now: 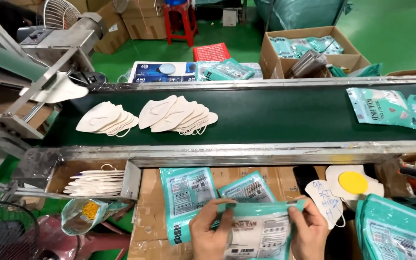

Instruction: Packing several face masks into plastic bags on a conveyor belt line.

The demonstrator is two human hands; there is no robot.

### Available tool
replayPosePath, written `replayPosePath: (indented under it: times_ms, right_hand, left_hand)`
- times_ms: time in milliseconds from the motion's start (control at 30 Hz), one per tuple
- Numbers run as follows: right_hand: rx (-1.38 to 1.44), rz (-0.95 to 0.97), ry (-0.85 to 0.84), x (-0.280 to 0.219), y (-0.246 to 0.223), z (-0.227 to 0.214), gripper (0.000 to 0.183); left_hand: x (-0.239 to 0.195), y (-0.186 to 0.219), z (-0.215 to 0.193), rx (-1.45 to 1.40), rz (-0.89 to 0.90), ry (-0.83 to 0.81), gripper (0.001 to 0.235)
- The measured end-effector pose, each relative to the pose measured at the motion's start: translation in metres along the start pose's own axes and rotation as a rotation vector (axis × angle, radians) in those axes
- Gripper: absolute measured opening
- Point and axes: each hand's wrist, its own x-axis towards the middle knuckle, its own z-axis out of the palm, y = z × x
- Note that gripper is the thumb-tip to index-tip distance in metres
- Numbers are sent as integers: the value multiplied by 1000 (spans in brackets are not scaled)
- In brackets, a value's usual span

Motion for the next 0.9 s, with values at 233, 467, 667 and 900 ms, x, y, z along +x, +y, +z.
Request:
replayPosePath:
  times_ms: [233,467,667,900]
  right_hand:
    - [-112,106,11,-7,-29,37,13]
    - [34,191,-292,16,-15,43,11]
    - [-843,-535,10,90,-92,71,22]
    - [-1133,-845,-225,88,-98,73,44]
  left_hand:
    - [-4,13,6,-42,178,-140,16]
    - [17,6,7,3,260,-155,8]
    - [168,4,-15,789,665,77,95]
    - [343,-131,-44,1437,454,74,40]
